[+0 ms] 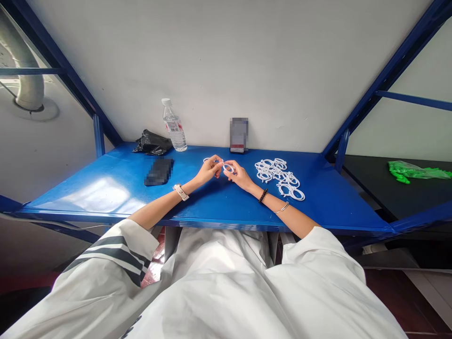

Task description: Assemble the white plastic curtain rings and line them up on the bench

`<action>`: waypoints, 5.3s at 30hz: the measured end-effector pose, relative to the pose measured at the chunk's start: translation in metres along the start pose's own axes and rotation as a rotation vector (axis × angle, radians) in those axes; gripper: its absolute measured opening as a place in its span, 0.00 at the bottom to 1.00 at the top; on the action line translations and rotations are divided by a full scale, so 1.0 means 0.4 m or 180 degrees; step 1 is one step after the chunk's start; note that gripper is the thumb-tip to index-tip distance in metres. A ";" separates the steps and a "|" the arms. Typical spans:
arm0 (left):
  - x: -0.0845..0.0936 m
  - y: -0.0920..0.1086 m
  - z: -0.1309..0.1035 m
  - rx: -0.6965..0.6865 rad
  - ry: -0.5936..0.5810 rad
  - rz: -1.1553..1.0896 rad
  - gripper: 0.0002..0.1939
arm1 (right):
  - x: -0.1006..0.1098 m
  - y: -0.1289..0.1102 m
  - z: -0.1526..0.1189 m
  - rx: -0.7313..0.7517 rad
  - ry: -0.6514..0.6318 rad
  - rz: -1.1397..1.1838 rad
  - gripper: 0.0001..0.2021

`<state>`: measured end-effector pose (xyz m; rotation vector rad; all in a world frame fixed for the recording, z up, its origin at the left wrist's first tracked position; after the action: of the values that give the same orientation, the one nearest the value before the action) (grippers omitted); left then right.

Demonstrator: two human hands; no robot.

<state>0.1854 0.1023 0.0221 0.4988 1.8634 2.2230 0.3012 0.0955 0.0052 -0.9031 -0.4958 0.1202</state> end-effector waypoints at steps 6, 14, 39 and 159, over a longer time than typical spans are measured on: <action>-0.001 -0.005 0.001 0.0037 -0.0014 0.0043 0.23 | 0.002 0.006 0.003 -0.0001 0.0039 0.0034 0.24; -0.008 -0.001 -0.004 -0.0097 -0.0025 0.0459 0.22 | 0.010 -0.009 0.000 0.0058 0.0085 -0.0170 0.23; -0.012 0.004 -0.001 -0.0221 -0.0046 0.0552 0.20 | 0.000 -0.004 0.004 0.0027 0.0027 0.0044 0.22; -0.035 -0.069 -0.002 0.0540 -0.1064 0.0788 0.30 | -0.009 0.012 0.001 -0.0247 -0.0662 0.0577 0.23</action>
<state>0.1962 0.1017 -0.0069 1.1109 1.8988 1.9690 0.2982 0.0975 0.0003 -1.0166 -0.6142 0.3648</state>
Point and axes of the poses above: each hand's wrist, its own z-axis towards the middle knuckle, its own x-axis out of the back of the hand, y = z × x, the point moved 9 cm from there along z, towards the middle knuckle, and after that the axes turned 14 degrees about x, right-handed, at the moved point
